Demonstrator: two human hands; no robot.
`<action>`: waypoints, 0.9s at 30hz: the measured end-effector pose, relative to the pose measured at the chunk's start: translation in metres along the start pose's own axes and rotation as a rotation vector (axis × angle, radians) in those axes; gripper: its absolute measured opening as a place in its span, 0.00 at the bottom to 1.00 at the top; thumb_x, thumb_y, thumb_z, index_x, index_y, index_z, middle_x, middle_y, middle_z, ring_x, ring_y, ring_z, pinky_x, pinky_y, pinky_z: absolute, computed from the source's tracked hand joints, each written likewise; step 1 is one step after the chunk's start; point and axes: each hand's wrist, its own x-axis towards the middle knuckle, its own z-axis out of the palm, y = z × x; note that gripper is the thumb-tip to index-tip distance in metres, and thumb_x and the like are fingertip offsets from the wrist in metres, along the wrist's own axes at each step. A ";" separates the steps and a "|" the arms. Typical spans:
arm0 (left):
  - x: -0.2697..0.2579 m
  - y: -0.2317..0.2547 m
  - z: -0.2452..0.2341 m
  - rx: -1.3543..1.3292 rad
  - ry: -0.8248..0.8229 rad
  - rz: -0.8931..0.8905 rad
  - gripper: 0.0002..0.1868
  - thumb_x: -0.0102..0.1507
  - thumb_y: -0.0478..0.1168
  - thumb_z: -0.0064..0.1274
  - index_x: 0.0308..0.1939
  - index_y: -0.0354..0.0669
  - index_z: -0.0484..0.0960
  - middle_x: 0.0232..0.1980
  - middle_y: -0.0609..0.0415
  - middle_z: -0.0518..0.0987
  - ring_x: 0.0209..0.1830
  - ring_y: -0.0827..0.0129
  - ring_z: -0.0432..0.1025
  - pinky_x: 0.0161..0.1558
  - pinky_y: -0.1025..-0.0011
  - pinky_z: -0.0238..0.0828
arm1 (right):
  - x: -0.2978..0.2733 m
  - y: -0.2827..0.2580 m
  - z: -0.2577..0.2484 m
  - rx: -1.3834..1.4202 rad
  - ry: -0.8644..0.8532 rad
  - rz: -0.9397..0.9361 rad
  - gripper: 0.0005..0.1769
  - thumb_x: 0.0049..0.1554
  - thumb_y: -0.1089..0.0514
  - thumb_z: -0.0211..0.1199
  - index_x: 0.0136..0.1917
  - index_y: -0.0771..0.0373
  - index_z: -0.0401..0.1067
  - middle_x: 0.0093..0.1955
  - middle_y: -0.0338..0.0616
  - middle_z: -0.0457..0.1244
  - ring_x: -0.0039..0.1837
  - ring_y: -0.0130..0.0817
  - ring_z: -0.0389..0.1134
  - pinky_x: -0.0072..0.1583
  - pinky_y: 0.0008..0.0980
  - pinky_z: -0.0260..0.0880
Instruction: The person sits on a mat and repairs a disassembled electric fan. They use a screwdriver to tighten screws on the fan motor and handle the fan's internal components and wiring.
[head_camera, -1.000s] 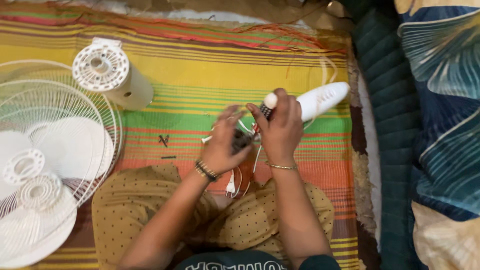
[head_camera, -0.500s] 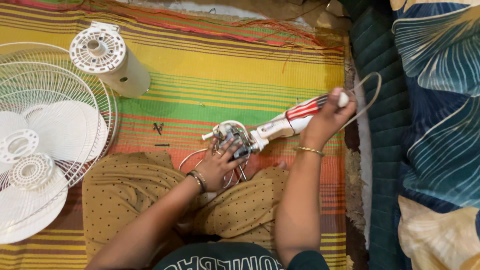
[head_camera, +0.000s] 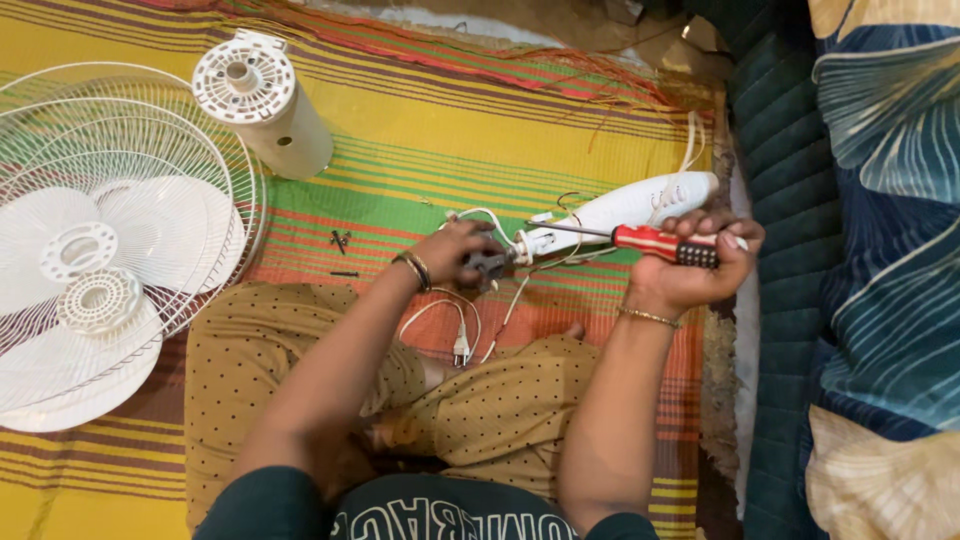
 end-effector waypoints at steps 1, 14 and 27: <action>0.007 -0.008 -0.005 -0.074 0.009 0.011 0.33 0.51 0.51 0.70 0.61 0.63 0.80 0.74 0.49 0.67 0.74 0.52 0.60 0.73 0.56 0.56 | -0.004 0.001 0.008 -0.050 -0.049 -0.013 0.08 0.53 0.59 0.57 0.45 0.59 0.61 0.36 0.45 0.60 0.35 0.37 0.62 0.38 0.38 0.67; 0.038 -0.079 -0.012 -0.538 0.249 -0.031 0.22 0.57 0.46 0.64 0.53 0.46 0.83 0.54 0.51 0.79 0.61 0.59 0.71 0.64 0.64 0.66 | -0.028 0.070 0.046 -0.246 -0.352 0.149 0.09 0.55 0.61 0.58 0.46 0.62 0.59 0.37 0.47 0.59 0.34 0.37 0.61 0.38 0.36 0.69; 0.033 -0.069 -0.018 -0.632 0.304 -0.072 0.23 0.54 0.44 0.66 0.51 0.43 0.83 0.54 0.50 0.79 0.56 0.60 0.73 0.59 0.66 0.70 | -0.018 0.081 0.052 -0.231 -0.377 0.251 0.10 0.56 0.61 0.58 0.47 0.63 0.59 0.35 0.49 0.59 0.34 0.38 0.62 0.39 0.38 0.70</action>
